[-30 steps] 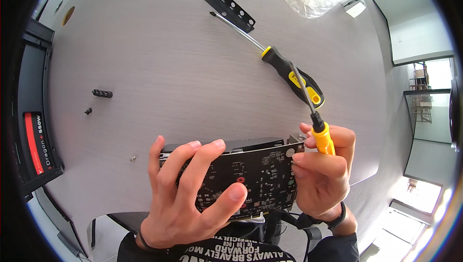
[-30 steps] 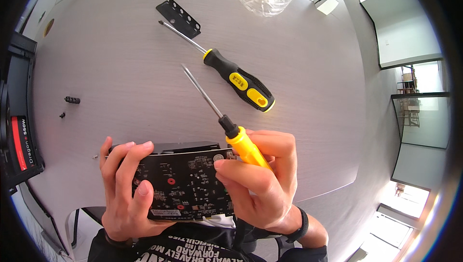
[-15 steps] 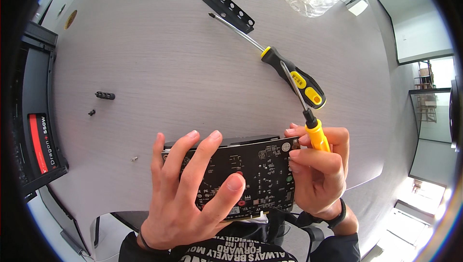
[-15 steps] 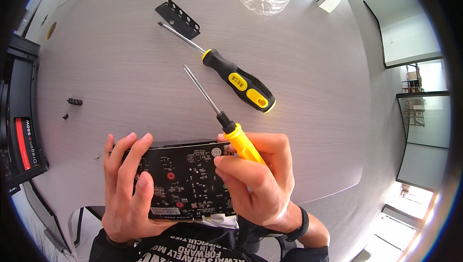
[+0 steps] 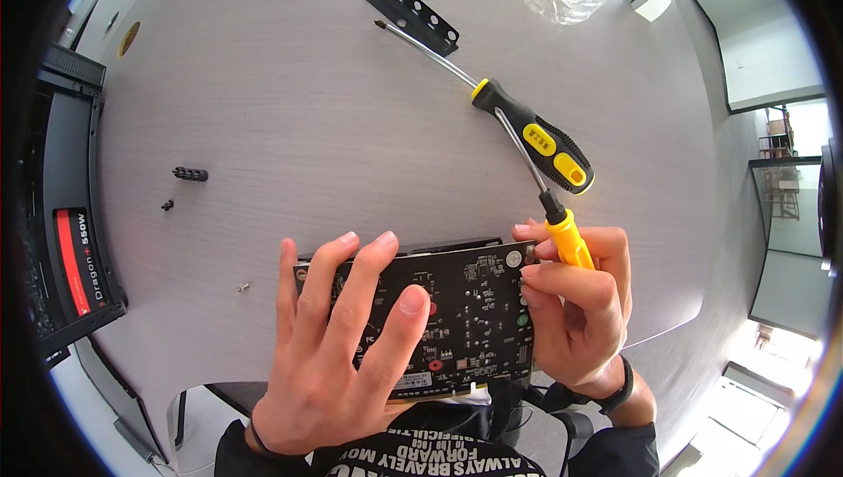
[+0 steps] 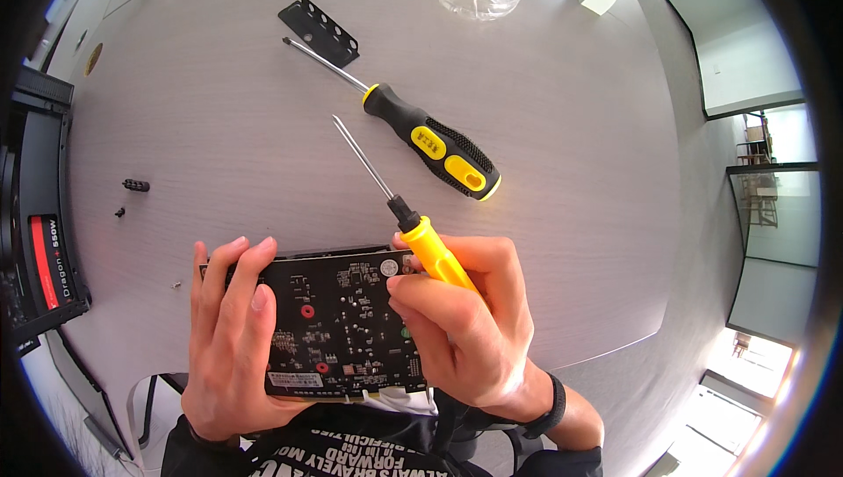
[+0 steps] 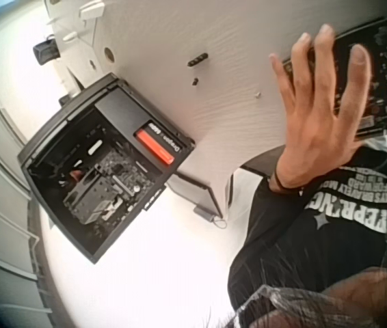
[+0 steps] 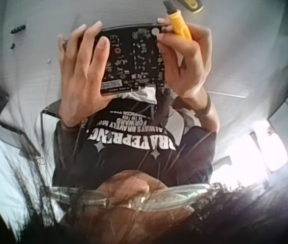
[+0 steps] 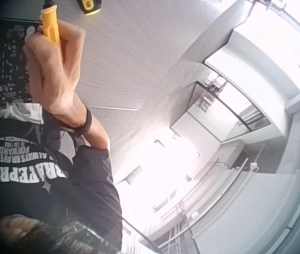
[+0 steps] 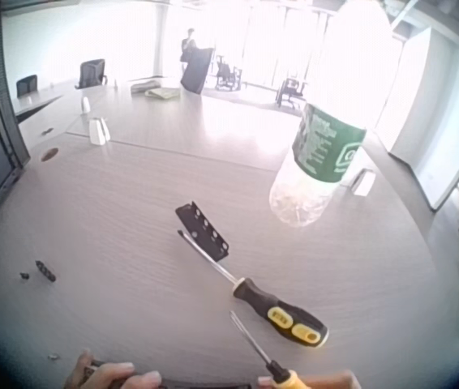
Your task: The person uses a screwdriver to remove several screws from the backplate of a graphics card on a desk. They place the removed screws onto the desk surface and continue unscrewing different parts of the card's board.
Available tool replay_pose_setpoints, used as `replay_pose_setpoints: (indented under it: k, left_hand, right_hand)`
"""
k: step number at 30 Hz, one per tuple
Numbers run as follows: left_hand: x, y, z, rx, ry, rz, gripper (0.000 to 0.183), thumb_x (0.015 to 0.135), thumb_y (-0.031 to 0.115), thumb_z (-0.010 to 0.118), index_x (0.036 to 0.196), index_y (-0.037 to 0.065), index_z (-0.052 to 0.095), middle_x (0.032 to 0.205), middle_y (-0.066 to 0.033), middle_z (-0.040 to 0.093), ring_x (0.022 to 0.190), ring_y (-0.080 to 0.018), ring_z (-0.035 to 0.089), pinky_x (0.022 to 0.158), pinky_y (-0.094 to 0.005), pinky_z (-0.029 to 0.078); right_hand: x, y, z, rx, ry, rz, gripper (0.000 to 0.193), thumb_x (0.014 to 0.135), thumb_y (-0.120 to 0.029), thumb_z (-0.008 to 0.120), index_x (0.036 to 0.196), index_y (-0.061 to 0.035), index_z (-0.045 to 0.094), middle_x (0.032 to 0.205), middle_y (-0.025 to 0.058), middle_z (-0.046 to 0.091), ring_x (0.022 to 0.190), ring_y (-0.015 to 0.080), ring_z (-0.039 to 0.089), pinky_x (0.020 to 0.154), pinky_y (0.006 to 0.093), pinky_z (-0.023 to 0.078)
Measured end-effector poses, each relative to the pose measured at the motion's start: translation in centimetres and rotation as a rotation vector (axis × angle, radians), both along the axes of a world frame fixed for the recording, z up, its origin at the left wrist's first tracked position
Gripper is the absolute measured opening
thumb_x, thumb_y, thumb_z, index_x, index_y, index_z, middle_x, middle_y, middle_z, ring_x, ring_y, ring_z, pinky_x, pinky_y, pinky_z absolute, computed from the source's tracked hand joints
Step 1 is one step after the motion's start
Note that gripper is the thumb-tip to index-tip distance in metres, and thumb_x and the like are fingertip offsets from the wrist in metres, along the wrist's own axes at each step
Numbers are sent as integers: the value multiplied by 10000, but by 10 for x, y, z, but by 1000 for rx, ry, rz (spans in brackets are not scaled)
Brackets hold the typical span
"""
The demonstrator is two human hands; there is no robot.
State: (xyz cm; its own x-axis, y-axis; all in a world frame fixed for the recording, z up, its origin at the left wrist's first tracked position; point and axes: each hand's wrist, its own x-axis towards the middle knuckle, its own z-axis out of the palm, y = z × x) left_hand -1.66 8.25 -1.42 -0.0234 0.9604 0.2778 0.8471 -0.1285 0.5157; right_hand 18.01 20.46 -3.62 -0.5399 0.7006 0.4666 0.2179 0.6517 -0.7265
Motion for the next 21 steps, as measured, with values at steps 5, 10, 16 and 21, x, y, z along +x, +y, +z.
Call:
replay_pose_setpoints:
  k: [5, 10, 16, 21]
  left_hand:
    - [-1, 0, -3, 1, -5, -8, 619, 966, 439, 687, 1452, 106, 496, 1401, -280, 584, 1267, -473, 557, 1104, -747, 310]
    - [-1, 0, -3, 1, 31, -9, 595, 980, 463, 660, 1431, 102, 519, 1393, -276, 592, 1263, -471, 564, 1103, -738, 320]
    - [-2, 0, -3, -10, 54, -10, 584, 983, 501, 638, 1394, 93, 562, 1394, -272, 594, 1265, -469, 564, 1111, -724, 324]
    - [-2, 0, 0, -32, 44, -13, 599, 968, 518, 653, 1388, 97, 575, 1398, -269, 593, 1276, -472, 559, 1113, -724, 322]
  right_hand:
    - [0, 0, -1, -8, -14, 9, 356, 796, 129, 781, 1094, -38, 681, 1157, 209, 640, 872, 232, 661, 747, 310, 575]
    - [0, 0, 1, -2, -29, -3, 356, 795, 134, 778, 1092, -36, 680, 1156, 209, 640, 868, 233, 658, 740, 309, 575]
    - [-1, -1, 1, -7, -38, -2, 344, 795, 131, 779, 1083, -32, 685, 1152, 208, 642, 878, 246, 661, 736, 311, 578]
    - [-1, -1, 2, 14, -60, -11, 341, 792, 122, 787, 1082, -29, 689, 1128, 210, 650, 899, 263, 663, 741, 314, 579]
